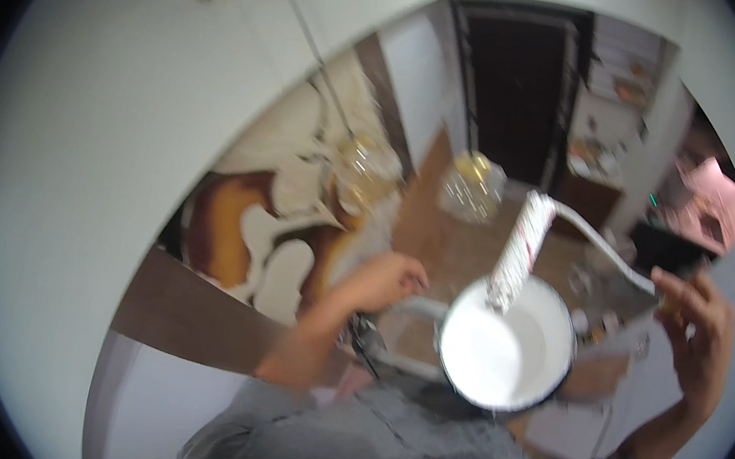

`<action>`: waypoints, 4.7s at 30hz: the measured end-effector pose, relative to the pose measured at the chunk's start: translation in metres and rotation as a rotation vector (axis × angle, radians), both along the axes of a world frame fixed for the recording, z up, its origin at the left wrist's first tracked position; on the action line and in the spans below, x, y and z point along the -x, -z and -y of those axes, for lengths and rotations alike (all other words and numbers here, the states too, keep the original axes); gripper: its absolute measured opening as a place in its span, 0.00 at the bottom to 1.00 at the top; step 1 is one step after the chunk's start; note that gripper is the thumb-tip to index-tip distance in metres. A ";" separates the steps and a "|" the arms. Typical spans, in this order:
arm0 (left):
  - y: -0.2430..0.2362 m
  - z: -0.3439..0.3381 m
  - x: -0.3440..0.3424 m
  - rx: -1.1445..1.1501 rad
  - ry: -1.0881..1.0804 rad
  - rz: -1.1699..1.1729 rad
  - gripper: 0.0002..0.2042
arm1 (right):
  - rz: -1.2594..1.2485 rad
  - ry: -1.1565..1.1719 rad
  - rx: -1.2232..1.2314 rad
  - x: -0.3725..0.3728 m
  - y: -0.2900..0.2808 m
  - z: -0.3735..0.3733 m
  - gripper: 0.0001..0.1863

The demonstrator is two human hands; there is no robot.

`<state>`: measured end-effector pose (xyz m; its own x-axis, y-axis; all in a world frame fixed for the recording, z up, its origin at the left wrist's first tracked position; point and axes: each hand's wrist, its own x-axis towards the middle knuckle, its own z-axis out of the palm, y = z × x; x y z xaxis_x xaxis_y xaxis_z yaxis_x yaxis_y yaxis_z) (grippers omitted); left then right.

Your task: The person paints the ceiling white using a small roller and a paint can. They repeatedly dip the roller into the paint and apply it to the ceiling around recessed lights and pendant fixtures, working from a ladder.

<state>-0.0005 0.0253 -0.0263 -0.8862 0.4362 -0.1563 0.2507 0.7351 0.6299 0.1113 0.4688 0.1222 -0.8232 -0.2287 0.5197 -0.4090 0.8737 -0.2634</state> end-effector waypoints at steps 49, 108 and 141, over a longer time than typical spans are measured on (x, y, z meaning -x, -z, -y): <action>-0.019 -0.006 -0.009 0.022 0.008 0.009 0.10 | 0.231 0.043 -0.695 -0.032 -0.029 0.106 0.19; 0.024 0.011 0.006 0.061 0.127 -0.255 0.12 | 0.446 -0.159 0.578 -0.012 -0.089 -0.001 0.24; -0.016 0.019 0.005 -0.090 0.321 0.062 0.18 | -1.056 0.165 -0.521 0.195 -0.361 0.124 0.25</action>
